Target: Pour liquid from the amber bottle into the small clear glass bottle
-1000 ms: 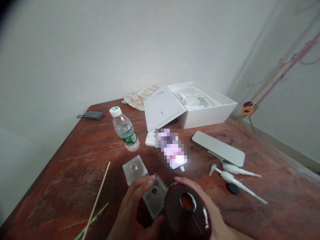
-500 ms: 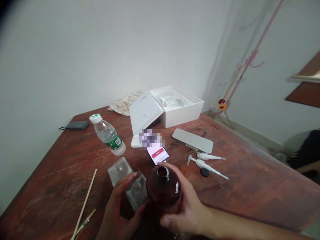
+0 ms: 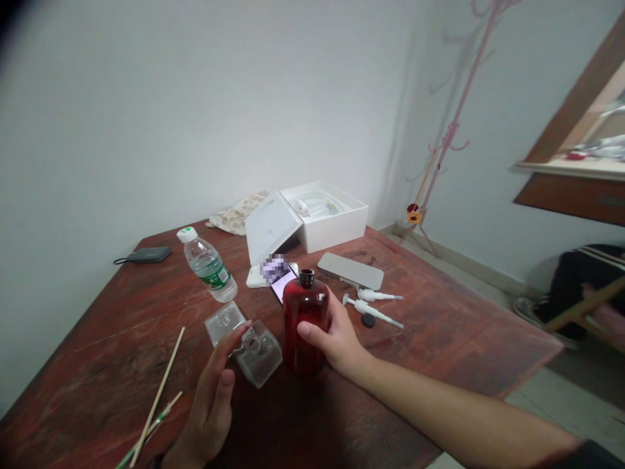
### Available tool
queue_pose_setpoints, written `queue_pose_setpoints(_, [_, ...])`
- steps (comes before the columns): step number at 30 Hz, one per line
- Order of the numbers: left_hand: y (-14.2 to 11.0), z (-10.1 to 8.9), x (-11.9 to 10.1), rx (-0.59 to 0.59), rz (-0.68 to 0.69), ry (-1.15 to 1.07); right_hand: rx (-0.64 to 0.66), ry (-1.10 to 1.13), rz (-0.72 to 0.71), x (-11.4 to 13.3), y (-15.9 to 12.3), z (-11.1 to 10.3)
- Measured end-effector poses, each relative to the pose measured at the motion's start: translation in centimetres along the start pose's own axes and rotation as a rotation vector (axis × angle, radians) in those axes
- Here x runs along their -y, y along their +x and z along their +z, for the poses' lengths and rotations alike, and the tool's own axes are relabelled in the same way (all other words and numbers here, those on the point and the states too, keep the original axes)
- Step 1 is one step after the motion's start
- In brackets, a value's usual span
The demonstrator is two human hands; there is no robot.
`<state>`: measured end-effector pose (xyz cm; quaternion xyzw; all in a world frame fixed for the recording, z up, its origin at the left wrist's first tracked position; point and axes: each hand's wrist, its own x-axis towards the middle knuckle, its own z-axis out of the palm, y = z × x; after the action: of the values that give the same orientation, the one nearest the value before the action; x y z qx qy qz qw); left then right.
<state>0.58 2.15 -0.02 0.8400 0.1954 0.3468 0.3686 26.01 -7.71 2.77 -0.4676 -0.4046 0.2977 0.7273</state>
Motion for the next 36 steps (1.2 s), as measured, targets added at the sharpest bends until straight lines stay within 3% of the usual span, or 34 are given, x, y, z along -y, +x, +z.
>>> queue_pose_setpoints(5, [-0.4,-0.1,-0.2,-0.111,0.019,0.008,-0.054,-0.062,-0.093,-0.7,0.7,-0.8])
queue_pose_setpoints(11, [-0.1,0.2,-0.4,-0.182,0.054,0.044,-0.009,-0.130,-0.127,-1.9,0.9,-1.9])
queue_pose_setpoints(24, [0.4,0.5,-0.3,-0.178,0.138,0.048,0.071,-0.247,-0.127,-4.7,0.7,-3.5])
queue_pose_setpoints(36, [0.7,1.2,-1.3,-0.328,-0.003,-0.105,0.055,-0.309,-0.111,-5.4,0.2,-3.8])
